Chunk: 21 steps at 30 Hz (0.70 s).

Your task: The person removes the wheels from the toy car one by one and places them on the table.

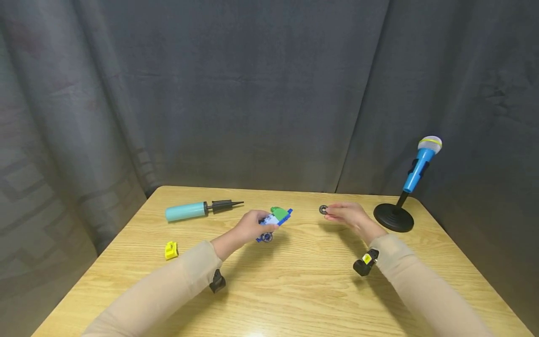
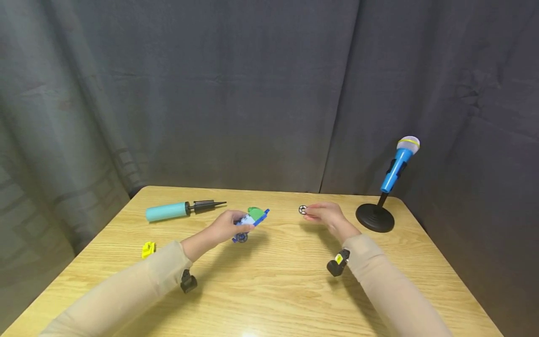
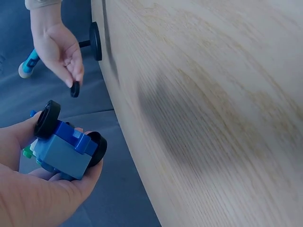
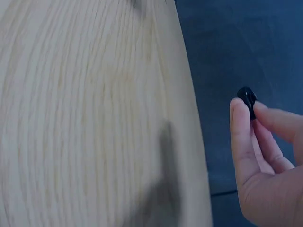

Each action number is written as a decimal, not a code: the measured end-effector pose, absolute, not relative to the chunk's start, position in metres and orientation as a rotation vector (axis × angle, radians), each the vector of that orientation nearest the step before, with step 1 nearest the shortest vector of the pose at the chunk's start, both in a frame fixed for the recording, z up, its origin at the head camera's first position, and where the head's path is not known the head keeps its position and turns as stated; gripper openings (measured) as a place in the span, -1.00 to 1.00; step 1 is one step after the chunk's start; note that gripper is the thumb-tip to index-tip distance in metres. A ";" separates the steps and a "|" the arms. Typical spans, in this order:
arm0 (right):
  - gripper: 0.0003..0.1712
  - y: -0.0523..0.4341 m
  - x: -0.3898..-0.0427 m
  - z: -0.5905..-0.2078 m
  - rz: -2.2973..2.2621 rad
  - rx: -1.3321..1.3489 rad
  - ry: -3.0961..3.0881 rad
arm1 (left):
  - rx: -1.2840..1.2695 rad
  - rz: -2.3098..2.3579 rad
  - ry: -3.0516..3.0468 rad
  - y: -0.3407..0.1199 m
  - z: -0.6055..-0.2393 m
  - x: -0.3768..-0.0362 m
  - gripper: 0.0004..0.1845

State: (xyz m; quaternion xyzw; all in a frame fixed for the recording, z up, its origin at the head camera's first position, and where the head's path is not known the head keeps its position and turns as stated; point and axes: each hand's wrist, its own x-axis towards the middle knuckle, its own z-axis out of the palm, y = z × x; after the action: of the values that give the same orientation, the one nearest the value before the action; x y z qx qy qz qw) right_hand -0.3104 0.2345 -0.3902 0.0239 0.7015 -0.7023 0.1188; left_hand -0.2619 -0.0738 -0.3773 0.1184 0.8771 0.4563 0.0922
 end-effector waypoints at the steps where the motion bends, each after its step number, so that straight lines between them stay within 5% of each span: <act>1: -0.43 0.237 -0.311 -0.392 -2.063 0.084 2.045 | 0.355 1.355 2.606 -0.074 -0.378 -0.262 -0.47; 21: -0.52 0.285 -0.297 -0.407 -1.788 0.315 2.236 | 0.383 1.340 2.611 -0.077 -0.379 -0.259 -0.46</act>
State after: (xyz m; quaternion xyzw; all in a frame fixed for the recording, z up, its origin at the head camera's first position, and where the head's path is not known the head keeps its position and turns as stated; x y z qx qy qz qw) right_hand -0.2974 0.2851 -0.4074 0.1086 0.7698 -0.6153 0.1302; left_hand -0.2594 -0.0771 -0.3786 0.1288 0.8786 0.4509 0.0906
